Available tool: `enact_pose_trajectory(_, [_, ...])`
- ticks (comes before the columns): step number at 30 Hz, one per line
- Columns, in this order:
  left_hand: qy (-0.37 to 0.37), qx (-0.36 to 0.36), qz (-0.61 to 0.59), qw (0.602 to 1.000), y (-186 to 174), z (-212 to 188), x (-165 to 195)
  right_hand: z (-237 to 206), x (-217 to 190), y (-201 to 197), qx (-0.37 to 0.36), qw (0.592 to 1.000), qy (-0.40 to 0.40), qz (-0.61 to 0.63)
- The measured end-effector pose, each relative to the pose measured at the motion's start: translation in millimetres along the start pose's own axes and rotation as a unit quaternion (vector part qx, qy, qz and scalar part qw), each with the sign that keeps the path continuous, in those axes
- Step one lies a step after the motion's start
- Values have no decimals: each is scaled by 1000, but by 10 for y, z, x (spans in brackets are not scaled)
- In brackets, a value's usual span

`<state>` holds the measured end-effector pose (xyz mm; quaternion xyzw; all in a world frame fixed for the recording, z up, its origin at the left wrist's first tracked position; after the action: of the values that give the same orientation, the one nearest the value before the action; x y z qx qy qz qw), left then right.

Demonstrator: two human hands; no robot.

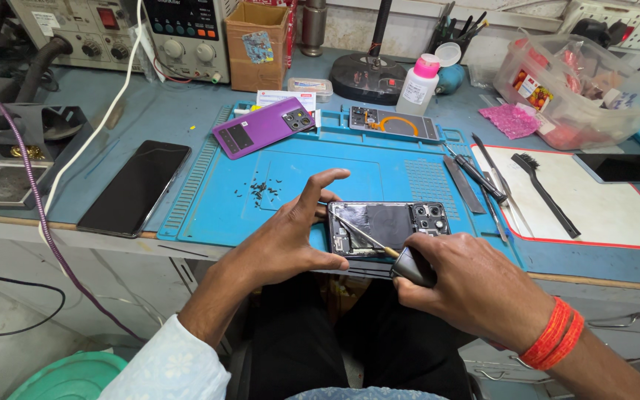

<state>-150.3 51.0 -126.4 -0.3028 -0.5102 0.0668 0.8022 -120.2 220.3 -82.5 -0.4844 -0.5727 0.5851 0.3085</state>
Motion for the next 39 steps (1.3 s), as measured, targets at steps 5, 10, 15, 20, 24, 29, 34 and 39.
enact_pose_trajectory(5, [-2,2,2,1000,1,-4,-2,-14,-6,-4,5,1000,-6,-3])
enact_pose_trajectory(10, [-6,0,-1,1000,8,-14,-6,-30,32,38,-12,1000,15,-3])
enact_pose_trajectory(15, [-7,0,1,1000,11,-18,1,-53,29,45,-8,1000,-1,-5])
enact_pose_trajectory(20, [-17,0,1,1000,15,-17,-10,-62,25,55,-6,1000,-16,-3])
enact_pose_trajectory(24, [-8,1,0,1000,4,-15,-8,-51,43,82,-13,1000,-18,-14])
enact_pose_trajectory(29, [-5,-1,-1,1000,17,-24,-10,-91,73,124,-10,999,-40,-3])
enact_pose_trajectory(34, [-6,-3,-6,1000,34,-30,-10,-152,-134,220,23,988,-150,-11])
enact_pose_trajectory(39, [23,9,-11,1000,68,-36,44,-165,43,132,16,994,-99,38])
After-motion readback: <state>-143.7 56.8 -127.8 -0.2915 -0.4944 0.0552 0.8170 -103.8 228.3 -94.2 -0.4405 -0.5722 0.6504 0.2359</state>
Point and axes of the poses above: each hand's wrist, its own z-axis towards the middle knuckle, its own y-axis out of the palm, x = y × z, the point moved 9 cm from there along z, towards the middle knuckle, and after that the axes turned 3 degrees about -x, right-handed, at the moved point
